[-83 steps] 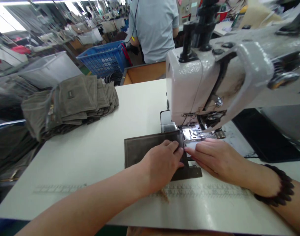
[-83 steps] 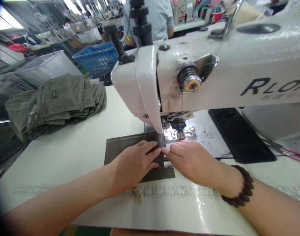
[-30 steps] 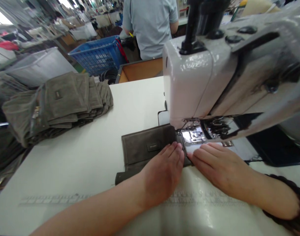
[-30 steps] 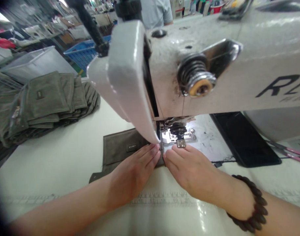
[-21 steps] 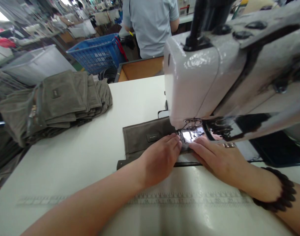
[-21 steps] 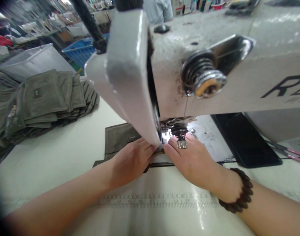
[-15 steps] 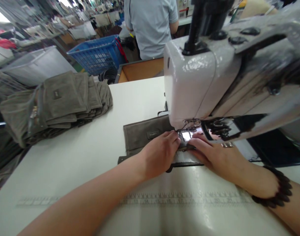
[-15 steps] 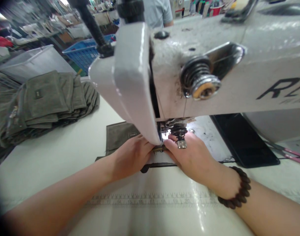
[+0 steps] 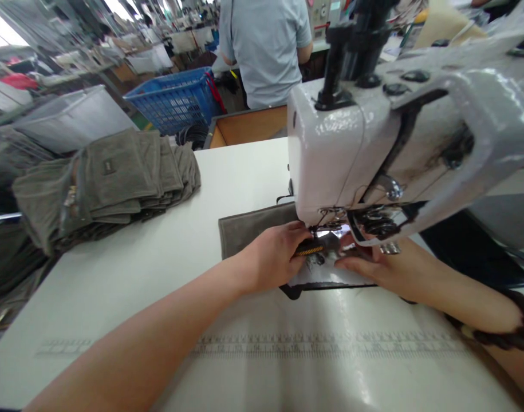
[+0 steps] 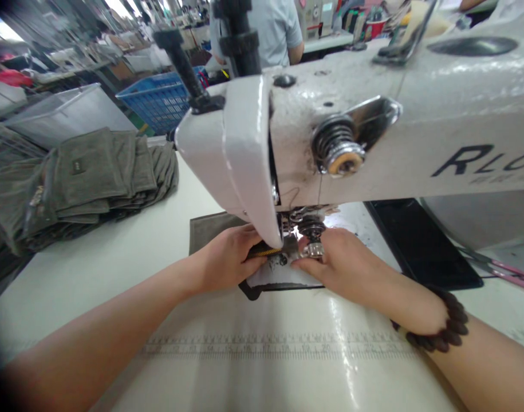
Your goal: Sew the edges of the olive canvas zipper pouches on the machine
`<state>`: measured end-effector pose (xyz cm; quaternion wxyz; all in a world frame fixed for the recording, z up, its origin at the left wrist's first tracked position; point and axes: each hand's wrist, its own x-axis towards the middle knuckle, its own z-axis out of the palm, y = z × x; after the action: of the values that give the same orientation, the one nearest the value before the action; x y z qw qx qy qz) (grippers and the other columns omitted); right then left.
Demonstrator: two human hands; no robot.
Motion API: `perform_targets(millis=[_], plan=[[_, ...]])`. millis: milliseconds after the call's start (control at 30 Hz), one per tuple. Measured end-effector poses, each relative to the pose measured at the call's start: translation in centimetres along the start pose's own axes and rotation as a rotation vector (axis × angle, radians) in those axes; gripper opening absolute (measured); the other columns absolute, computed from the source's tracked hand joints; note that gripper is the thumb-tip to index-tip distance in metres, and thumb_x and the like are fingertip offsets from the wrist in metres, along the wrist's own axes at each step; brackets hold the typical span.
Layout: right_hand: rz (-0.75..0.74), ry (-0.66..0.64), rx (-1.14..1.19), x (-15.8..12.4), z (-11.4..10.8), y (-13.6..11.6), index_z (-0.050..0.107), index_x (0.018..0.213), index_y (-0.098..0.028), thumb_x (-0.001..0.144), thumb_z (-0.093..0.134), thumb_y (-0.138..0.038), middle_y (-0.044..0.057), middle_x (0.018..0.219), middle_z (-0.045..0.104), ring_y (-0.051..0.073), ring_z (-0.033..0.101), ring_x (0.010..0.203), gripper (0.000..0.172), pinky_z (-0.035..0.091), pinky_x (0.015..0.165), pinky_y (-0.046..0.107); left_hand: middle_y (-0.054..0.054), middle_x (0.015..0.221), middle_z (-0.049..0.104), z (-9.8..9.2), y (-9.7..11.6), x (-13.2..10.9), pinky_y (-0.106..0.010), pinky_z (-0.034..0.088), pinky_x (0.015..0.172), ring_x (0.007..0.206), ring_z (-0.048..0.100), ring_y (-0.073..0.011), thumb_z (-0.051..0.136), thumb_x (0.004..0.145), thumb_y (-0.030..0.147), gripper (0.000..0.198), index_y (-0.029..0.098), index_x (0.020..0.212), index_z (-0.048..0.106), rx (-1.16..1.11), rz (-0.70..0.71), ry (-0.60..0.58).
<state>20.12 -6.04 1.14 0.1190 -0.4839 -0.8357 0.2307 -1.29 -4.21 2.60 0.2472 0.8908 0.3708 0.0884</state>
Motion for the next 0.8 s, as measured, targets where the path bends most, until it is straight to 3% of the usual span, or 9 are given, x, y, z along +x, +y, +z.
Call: perform_targets(millis=[100, 233, 367, 600, 800], plan=[[-0.022, -0.107, 0.038, -0.2, -0.7, 0.0, 0.062, 0.083, -0.020, 0.080, 0.052, -0.041, -0.003, 0.051, 0.054, 0.012, 0.049, 0.045, 0.024, 0.035, 0.042, 0.022, -0.009, 0.111, 0.056, 0.6, 0.7, -0.4, -0.029, 0.043, 0.090, 0.103, 0.053, -0.0186, 0.050, 0.079, 0.013, 0.029, 0.011, 0.108, 0.052, 0.166, 0.040, -0.058], [-0.271, 0.174, -0.261, -0.5, -0.2, -0.1, 0.061, 0.101, -0.019, 0.085, 0.045, -0.039, 0.002, 0.061, 0.059, 0.016, 0.053, 0.054, 0.030, 0.036, 0.048, 0.025, -0.011, 0.104, 0.057, 1.3, 1.6, -0.8, -0.031, 0.040, 0.093, 0.104, 0.051, -0.0202, 0.045, 0.082, 0.012, 0.021, 0.009, 0.100, 0.056, 0.416, 0.125, -0.107], [-0.446, 0.298, -0.430, -0.3, 0.8, -0.8, 0.064, 0.085, -0.015, 0.091, 0.031, -0.026, 0.008, 0.074, 0.061, 0.019, 0.055, 0.062, 0.035, 0.040, 0.055, 0.030, -0.009, 0.099, 0.058, 1.9, 1.6, -1.0, -0.030, 0.042, 0.089, 0.098, 0.053, -0.0193, 0.044, 0.082, 0.012, 0.019, 0.009, 0.097, 0.055, 0.472, 0.152, -0.070], [-0.459, 0.314, -0.437, -0.1, 1.1, -1.9, 0.063, 0.078, -0.014, 0.090, 0.030, -0.014, 0.005, 0.071, 0.061, 0.017, 0.055, 0.060, 0.035, 0.040, 0.055, 0.031, -0.009, 0.099, 0.060, 2.3, 1.5, -1.1, -0.028, 0.039, 0.089, 0.098, 0.054, -0.0173, 0.042, 0.083, 0.011, 0.021, 0.009, 0.099, 0.054, 0.559, 0.185, -0.046], [-0.358, 0.325, -0.390, 0.1, 1.5, -1.8, 0.064, 0.080, -0.015, 0.088, 0.033, -0.014, 0.005, 0.077, 0.064, 0.019, 0.057, 0.065, 0.032, 0.042, 0.058, 0.033, -0.009, 0.104, 0.060, 2.5, 1.0, -0.7, -0.028, 0.037, 0.090, 0.106, 0.050, -0.0166, 0.039, 0.084, 0.012, 0.023, 0.011, 0.104, 0.051, 0.527, 0.161, -0.032]])
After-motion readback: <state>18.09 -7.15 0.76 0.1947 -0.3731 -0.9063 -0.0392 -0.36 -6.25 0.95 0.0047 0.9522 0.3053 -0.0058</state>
